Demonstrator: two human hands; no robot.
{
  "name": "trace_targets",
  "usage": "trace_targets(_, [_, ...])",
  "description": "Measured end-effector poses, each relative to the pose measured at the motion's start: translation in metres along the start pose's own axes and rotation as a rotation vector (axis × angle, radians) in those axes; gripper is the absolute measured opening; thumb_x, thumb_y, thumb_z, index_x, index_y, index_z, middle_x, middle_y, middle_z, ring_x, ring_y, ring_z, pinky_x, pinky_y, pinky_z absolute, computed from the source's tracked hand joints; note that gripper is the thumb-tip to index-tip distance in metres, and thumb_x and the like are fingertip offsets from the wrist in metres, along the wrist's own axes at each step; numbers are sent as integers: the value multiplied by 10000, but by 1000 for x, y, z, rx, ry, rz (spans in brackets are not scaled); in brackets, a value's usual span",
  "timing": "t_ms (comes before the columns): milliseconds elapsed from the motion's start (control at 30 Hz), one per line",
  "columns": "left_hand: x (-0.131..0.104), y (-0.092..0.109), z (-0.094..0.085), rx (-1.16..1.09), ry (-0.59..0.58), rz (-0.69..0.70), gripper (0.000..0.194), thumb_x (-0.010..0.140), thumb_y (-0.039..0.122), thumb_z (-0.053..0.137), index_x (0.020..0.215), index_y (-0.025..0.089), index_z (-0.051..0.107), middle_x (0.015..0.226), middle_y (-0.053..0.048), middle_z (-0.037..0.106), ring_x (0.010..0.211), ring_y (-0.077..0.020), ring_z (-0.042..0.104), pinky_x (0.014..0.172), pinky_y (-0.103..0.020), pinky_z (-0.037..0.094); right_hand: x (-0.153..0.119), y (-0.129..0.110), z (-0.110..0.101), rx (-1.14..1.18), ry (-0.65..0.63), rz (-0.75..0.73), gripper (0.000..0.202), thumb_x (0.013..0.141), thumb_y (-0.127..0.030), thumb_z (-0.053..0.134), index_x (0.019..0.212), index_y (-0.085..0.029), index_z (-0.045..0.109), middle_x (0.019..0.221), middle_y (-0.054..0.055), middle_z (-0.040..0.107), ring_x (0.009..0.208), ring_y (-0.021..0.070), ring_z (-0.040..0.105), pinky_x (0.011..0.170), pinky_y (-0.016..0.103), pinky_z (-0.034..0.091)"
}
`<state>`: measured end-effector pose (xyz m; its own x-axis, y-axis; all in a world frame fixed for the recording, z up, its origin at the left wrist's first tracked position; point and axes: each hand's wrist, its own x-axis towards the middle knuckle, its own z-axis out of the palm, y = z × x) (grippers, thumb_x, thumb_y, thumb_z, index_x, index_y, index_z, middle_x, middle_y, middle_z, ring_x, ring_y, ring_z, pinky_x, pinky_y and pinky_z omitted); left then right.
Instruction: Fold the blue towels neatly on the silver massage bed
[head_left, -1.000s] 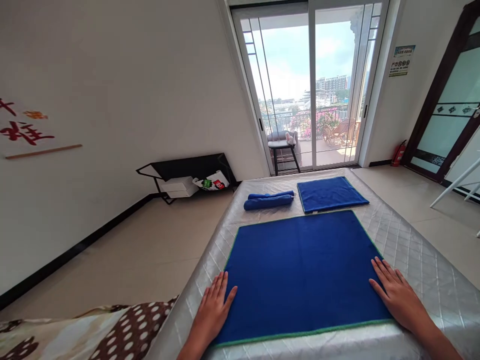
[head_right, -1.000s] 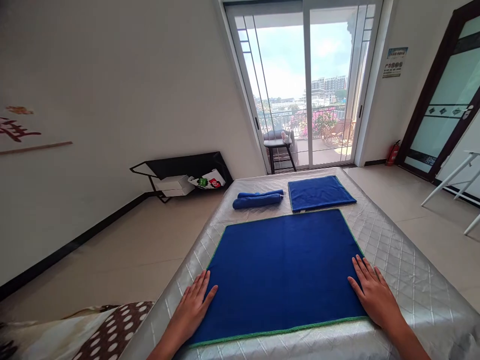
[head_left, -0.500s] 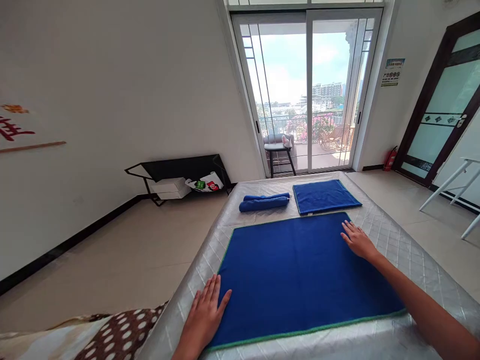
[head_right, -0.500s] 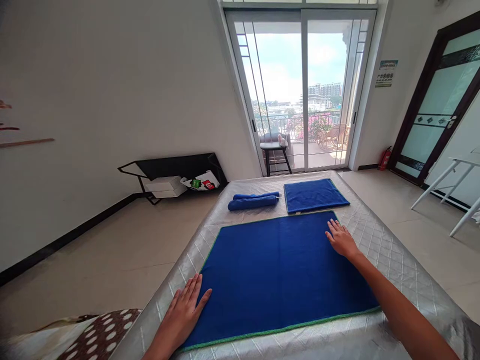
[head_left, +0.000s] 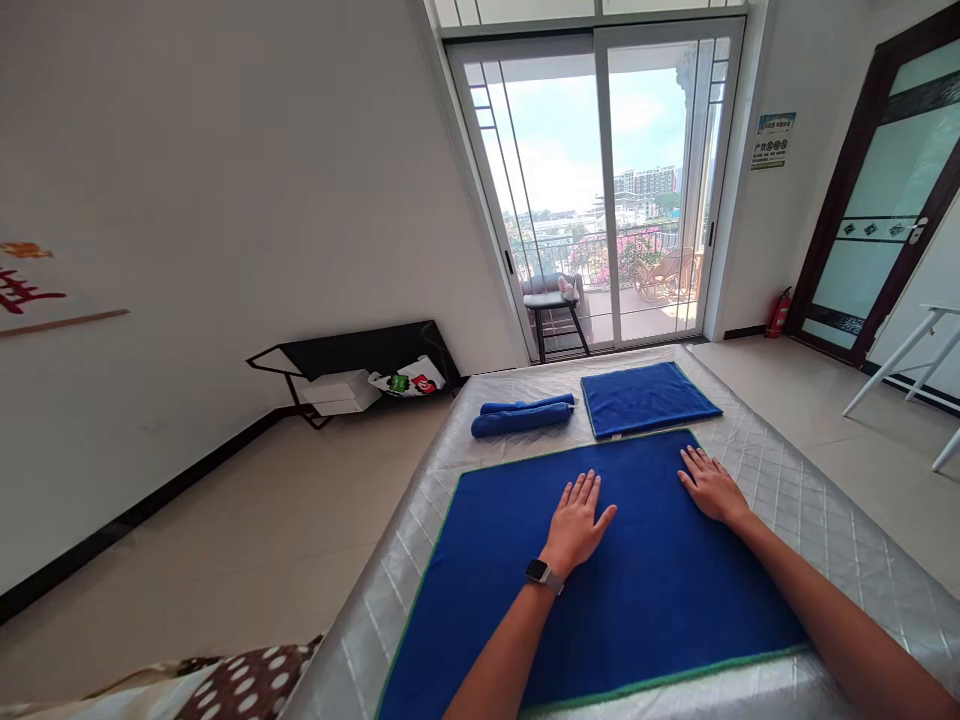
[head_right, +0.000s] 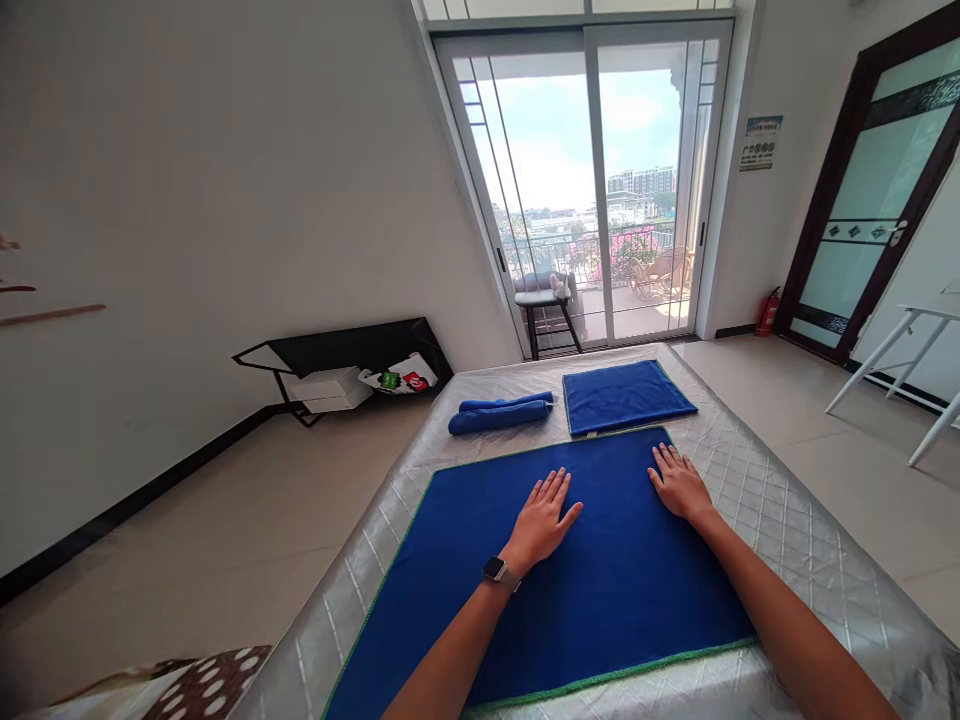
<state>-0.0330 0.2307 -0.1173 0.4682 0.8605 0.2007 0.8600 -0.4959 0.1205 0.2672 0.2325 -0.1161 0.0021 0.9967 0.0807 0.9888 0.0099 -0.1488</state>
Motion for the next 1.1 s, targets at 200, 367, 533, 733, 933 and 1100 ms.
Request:
trace_targets(200, [11, -35, 7, -15, -66, -115, 726, 988, 626, 190, 1537, 178, 351, 1593, -103, 368, 1492, -260, 284, 1217, -480, 237, 1, 3, 3, -2, -1, -5, 619, 1021, -445, 196, 1554, -157, 324, 1621, 79, 289, 1500, 215, 228, 1213, 453, 212])
trace_targets(367, [-34, -130, -11, 94, -110, -387, 750, 985, 605, 187, 1546, 125, 317, 1622, -103, 289, 1508, -250, 238, 1228, -457, 197, 2, 4, 2, -17, -39, 24, 640, 1018, -480, 203, 1565, -163, 300, 1632, 59, 263, 1507, 211, 207, 1223, 426, 192])
trace_targets(533, [-73, -196, -15, 156, -59, -534, 766, 979, 583, 190, 1533, 73, 328, 1616, -140, 296, 1504, -267, 244, 1220, -459, 221, 3, 9, 6, -23, -45, 31, 634, 1015, -498, 211, 1570, -202, 293, 1633, 44, 267, 1504, 217, 218, 1221, 429, 198])
trace_targets(733, [-78, -203, -5, 164, -16, -509, 779, 968, 598, 218, 1517, 65, 361, 1600, -153, 331, 1495, -276, 272, 1213, -457, 235, 24, 9, 3, -52, -63, 84, 606, 1015, -450, 228, 1554, -194, 337, 1608, 59, 328, 1488, 237, 267, 1214, 450, 203])
trace_targets(933, [-76, -201, -4, 156, -19, -520, 760, 973, 582, 221, 1525, 76, 351, 1605, -146, 321, 1496, -273, 267, 1216, -450, 230, 62, 7, -5, -40, -81, 97, 606, 1025, -417, 233, 1556, -139, 318, 1613, 91, 315, 1499, 216, 233, 1214, 407, 202])
trace_targets(1100, [-80, -216, 1, 156, -64, -494, 783, 964, 607, 229, 1541, 86, 317, 1613, -145, 298, 1497, -281, 263, 1210, -471, 233, 67, 8, 5, -37, -56, 109, 603, 1025, -403, 236, 1565, -141, 292, 1624, 82, 291, 1506, 198, 207, 1219, 385, 185])
